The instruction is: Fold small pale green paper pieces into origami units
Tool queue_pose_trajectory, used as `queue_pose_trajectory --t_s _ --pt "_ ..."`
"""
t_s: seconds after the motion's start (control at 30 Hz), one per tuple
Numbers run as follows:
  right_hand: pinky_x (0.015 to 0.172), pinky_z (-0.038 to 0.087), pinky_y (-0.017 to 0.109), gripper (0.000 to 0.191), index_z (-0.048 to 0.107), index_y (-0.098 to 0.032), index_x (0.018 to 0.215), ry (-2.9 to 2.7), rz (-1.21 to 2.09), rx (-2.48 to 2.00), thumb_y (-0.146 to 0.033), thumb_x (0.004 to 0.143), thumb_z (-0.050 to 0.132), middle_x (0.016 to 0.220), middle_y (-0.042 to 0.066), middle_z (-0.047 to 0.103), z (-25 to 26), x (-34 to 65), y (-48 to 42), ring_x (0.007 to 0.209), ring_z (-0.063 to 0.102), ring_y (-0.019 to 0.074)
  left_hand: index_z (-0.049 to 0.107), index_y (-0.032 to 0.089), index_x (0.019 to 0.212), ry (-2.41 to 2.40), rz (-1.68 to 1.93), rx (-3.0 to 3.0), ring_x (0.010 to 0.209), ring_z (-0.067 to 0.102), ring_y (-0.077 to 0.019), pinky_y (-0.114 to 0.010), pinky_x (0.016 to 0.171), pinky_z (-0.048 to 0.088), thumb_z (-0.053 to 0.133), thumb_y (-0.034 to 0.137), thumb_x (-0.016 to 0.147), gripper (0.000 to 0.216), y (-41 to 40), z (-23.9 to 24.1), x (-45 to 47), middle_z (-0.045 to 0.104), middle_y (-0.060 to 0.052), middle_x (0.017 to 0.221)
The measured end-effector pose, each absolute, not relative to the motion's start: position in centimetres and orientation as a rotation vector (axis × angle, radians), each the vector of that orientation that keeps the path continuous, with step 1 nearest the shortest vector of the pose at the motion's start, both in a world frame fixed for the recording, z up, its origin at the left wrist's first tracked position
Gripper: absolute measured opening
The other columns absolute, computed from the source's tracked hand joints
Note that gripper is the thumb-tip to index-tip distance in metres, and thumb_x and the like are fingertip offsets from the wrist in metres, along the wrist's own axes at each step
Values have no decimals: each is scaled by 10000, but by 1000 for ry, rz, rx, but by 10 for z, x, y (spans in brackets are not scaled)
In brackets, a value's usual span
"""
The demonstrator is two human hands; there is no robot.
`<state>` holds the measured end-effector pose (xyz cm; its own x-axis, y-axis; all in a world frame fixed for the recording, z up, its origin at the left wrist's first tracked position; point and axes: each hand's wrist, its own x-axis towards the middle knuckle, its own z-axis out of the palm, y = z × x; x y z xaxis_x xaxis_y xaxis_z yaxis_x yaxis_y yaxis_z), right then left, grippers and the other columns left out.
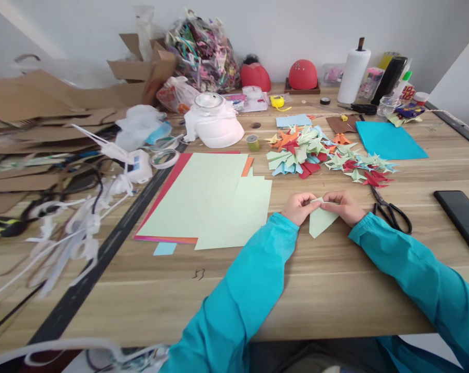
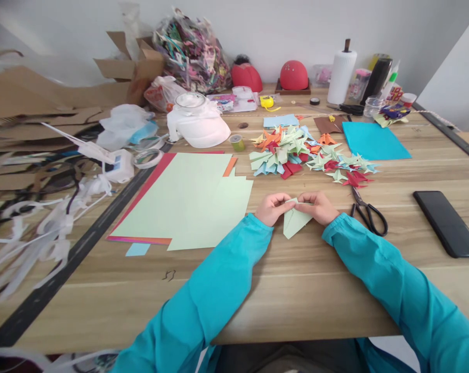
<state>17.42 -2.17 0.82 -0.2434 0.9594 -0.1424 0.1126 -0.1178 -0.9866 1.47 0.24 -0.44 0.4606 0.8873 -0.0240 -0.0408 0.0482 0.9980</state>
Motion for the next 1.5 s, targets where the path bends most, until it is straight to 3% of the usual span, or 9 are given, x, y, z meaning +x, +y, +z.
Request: queue_pose_trajectory --t_s 0.43,0.7,1.07,1.3,1.5 --pt "507 325 219 198 624 -137 710 -1282 1502 -1221 -305 611 660 573 -17 566 6 176 -20 516 468 89 604 121 644 797 866 1189 577 470 -90 -228 580 369 666 435 594 324 5 -1 14 563 12 593" --pt "526 316 228 281 541 -150 596 -1427 1383 -1256 -405 641 649 545 -33 506 7 174 -20 523 425 90 529 136 563 868 963 1158 482 427 -68 -210 477 325 676 437 589 336 11 -12 14 497 38 502" --pt "553 370 242 274 608 -141 669 -1313 1451 -1221 -396 601 683 605 -3 585 8 173 -21 555 493 110 493 142 548 824 937 1080 478 466 -73 -211 477 362 696 420 584 346 13 -12 13 514 40 498" --pt "475 323 226 299 544 -148 550 -1256 1258 -1304 -399 564 705 502 -27 510 8 169 -23 489 435 89 493 143 536 832 952 1072 499 478 -75 -213 496 385 706 422 571 352 13 -11 14 508 42 506" --pt "440 340 226 322 538 -152 558 -1116 1263 -1256 -414 534 725 509 -19 511 7 168 -21 477 451 94 507 142 553 808 940 1036 506 501 -80 -230 530 425 714 425 556 350 11 -8 14 537 38 519"
